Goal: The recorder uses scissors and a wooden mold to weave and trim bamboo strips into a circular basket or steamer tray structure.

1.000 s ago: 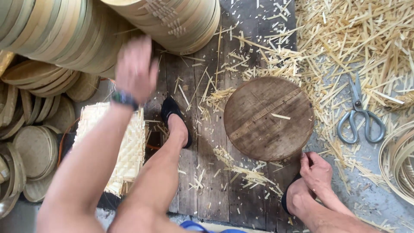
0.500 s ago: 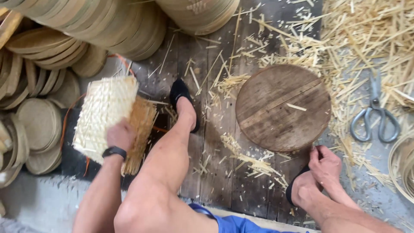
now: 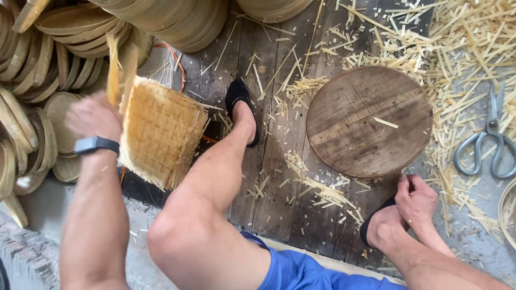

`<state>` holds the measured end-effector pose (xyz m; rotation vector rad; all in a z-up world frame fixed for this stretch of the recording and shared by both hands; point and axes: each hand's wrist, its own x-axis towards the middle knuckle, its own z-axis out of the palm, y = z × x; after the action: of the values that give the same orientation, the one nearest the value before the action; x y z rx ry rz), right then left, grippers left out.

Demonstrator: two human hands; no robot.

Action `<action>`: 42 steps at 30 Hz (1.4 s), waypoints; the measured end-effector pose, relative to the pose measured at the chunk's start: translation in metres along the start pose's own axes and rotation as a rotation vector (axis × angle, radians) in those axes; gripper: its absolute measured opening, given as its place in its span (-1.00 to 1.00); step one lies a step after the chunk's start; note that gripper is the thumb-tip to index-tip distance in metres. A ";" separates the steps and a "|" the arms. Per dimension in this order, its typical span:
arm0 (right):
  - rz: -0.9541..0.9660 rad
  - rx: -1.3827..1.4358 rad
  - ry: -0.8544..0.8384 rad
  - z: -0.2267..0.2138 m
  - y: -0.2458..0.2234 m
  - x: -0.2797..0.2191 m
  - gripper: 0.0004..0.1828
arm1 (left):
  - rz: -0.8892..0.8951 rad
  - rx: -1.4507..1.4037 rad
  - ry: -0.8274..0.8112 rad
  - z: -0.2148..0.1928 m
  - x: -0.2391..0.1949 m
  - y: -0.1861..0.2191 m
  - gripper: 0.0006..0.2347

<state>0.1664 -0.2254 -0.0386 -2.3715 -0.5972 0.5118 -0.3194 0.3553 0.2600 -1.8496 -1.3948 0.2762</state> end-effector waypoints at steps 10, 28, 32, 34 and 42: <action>0.034 0.014 -0.005 -0.005 -0.012 0.001 -0.69 | 0.452 -0.589 0.291 -0.270 -0.007 0.007 -0.93; -0.070 1.515 -0.209 -0.150 -0.150 0.053 -0.03 | 0.323 -2.224 -0.501 -0.301 -0.083 0.280 -0.81; 0.157 1.385 -0.338 -0.102 -0.037 0.079 -0.24 | 0.376 -1.633 -0.832 -0.231 -0.098 0.335 -0.72; 0.247 1.159 -0.326 -0.077 0.019 0.077 -0.51 | 0.521 -1.283 -0.855 -0.215 -0.100 0.328 -0.63; 0.333 0.663 -0.409 -0.092 -0.019 0.054 -0.57 | 0.640 -0.222 -0.807 -0.162 -0.078 0.229 0.02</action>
<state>0.2503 -0.2278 0.0294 -1.7335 -0.1483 1.1600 -0.0890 0.1932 0.1877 -2.4782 -1.2905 1.3562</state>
